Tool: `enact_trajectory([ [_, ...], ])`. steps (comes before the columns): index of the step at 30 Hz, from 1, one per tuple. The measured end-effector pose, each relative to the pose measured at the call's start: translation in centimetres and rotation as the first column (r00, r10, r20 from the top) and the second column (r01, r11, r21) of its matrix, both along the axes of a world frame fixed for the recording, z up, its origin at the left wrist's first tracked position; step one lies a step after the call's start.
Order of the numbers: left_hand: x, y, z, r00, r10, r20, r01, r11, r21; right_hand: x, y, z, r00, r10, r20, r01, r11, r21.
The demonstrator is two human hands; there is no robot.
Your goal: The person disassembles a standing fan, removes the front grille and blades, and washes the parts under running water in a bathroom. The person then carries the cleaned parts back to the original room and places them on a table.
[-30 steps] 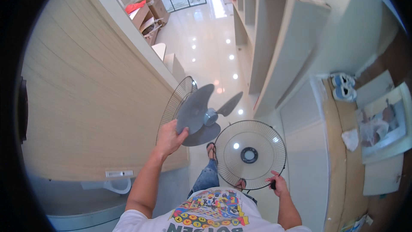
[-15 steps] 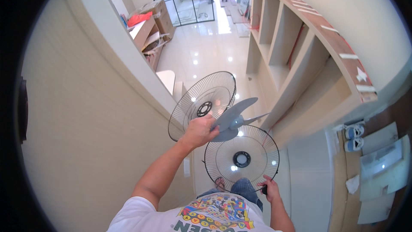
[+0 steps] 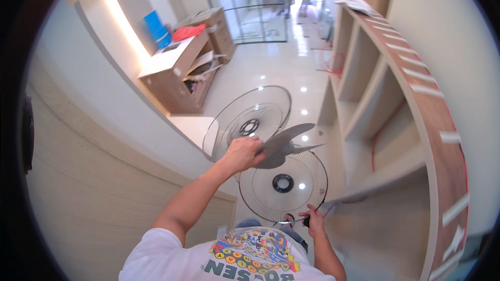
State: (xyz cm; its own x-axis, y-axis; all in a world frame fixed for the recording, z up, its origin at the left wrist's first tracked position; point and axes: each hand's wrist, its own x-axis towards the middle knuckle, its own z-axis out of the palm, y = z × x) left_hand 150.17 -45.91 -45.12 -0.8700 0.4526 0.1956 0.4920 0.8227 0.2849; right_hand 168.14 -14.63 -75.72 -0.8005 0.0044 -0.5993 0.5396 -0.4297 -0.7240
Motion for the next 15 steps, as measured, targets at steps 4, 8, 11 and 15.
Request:
enact_trajectory([
  [4,-6.9,-1.3,-0.1,0.998,0.043,-0.035,-0.040,0.997,0.066,-11.5,-0.6,1.0,0.996,0.086,0.019,-0.087,0.995,0.055],
  [8,-15.3,-3.2,-1.3,0.993,0.075,-0.089,-0.064,0.991,0.120,-22.8,-1.7,1.2,0.994,0.112,0.017,-0.112,0.992,0.054],
  [11,-22.2,-5.5,-2.6,0.989,0.109,-0.103,-0.097,0.988,0.119,-28.9,-2.6,1.1,0.994,0.104,0.025,-0.105,0.992,0.067],
  [15,-32.0,-9.3,-3.6,0.988,0.119,-0.098,-0.103,0.982,0.159,-36.7,-2.2,2.1,0.994,0.067,0.091,-0.083,0.980,0.179],
])
